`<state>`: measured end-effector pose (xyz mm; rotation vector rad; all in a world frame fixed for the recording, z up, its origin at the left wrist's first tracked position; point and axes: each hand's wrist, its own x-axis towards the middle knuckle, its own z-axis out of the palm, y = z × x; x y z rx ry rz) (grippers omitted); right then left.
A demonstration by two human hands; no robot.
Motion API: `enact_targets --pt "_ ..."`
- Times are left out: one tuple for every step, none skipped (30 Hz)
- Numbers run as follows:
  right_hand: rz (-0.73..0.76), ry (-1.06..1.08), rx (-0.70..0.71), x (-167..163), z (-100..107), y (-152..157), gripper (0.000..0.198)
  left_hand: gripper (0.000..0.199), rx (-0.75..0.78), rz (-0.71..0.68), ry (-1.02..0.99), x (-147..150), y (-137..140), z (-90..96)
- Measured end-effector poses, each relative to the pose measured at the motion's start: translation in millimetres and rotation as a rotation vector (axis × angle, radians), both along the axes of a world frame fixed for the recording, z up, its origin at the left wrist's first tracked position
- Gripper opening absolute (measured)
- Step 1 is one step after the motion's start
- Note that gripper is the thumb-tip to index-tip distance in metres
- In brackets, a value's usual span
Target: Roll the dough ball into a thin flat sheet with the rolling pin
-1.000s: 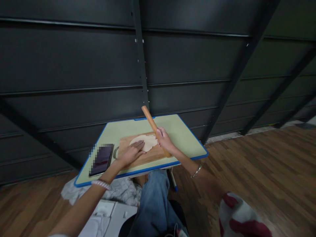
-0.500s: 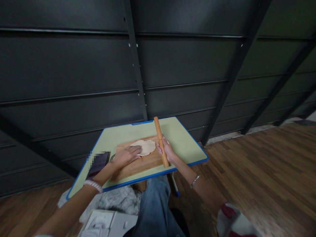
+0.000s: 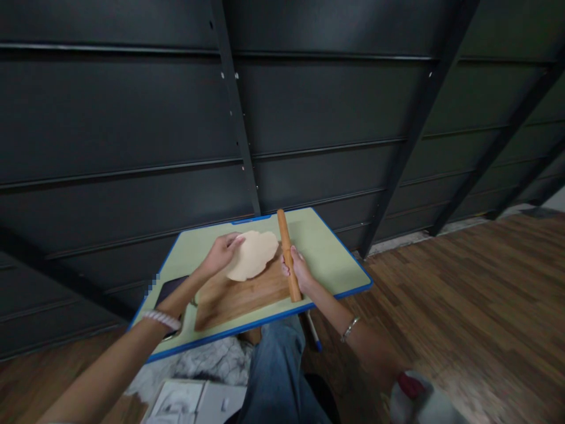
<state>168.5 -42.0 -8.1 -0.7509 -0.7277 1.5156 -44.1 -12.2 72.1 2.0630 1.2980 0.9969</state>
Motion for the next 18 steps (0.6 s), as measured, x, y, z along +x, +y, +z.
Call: enact_targets --pt "-0.008 0.017 0.000 0 0 1 0.043 0.051 -0.116 -0.043 -0.058 0 0 5.2" --pt "-0.012 0.030 -0.004 0 -1 2 0.043 0.054 -0.244 -0.089 -0.108 0 0 7.5" --pt "-0.008 0.038 -0.010 1 -2 2 0.044 0.057 -0.370 -0.134 -0.144 -1 -1 6.9" --pt "-0.001 0.040 -0.017 1 -2 3 0.045 0.059 -0.478 -0.170 -0.163 -2 -2 3.3" --pt "0.003 0.036 -0.021 1 -3 4 0.047 0.060 -0.563 -0.193 -0.163 -3 -3 -2.8" --pt "0.006 0.027 -0.021 1 -4 4 0.049 0.059 -0.615 -0.194 -0.153 -5 -4 -10.7" --pt "0.009 0.016 -0.015 1 -5 4 0.050 0.056 -0.639 -0.185 -0.136 -7 -4 -19.4" --pt "0.009 0.008 -0.007 1 -6 4 0.051 0.053 -0.641 -0.166 -0.119 -9 -3 -27.8" --pt "0.011 0.000 0.002 1 -7 3 0.051 0.049 -0.603 -0.126 -0.103 -10 -1 -34.8" --pt "0.014 -0.010 0.012 0 -8 3 0.051 0.043 -0.545 -0.083 -0.069 -11 0 -39.5" --pt "0.018 -0.018 0.022 0 -8 2 0.050 0.037 -0.467 -0.041 -0.016 -11 1 -41.1" --pt "0.015 -0.023 0.034 -1 -9 1 0.050 0.031 -0.368 0.002 0.044 -9 1 -39.2" --pt "0.003 -0.026 0.047 -1 -9 1 0.049 0.026 -0.260 0.036 0.106 -5 -2 -33.5" --pt "-0.009 -0.031 0.059 -2 -9 0 0.048 0.022 -0.165 0.044 0.163 1 -7 -24.2" --pt "-0.019 -0.038 0.069 -2 -9 0 0.048 0.022 -0.038 0.076 0.158 8 -16 -11.8" --pt "-0.029 -0.045 0.076 -2 -10 0 0.047 0.023 0.031 0.050 0.134 17 -30 3.1" --pt "-0.031 -0.056 0.077 -2 -11 -1 0.047 0.024 0.038 -0.031 0.084 26 -47 19.1" --pt "-0.023 -0.068 0.076 -2 -11 -1 0.047 0.025 -0.014 -0.148 0.017 35 -69 35.1"
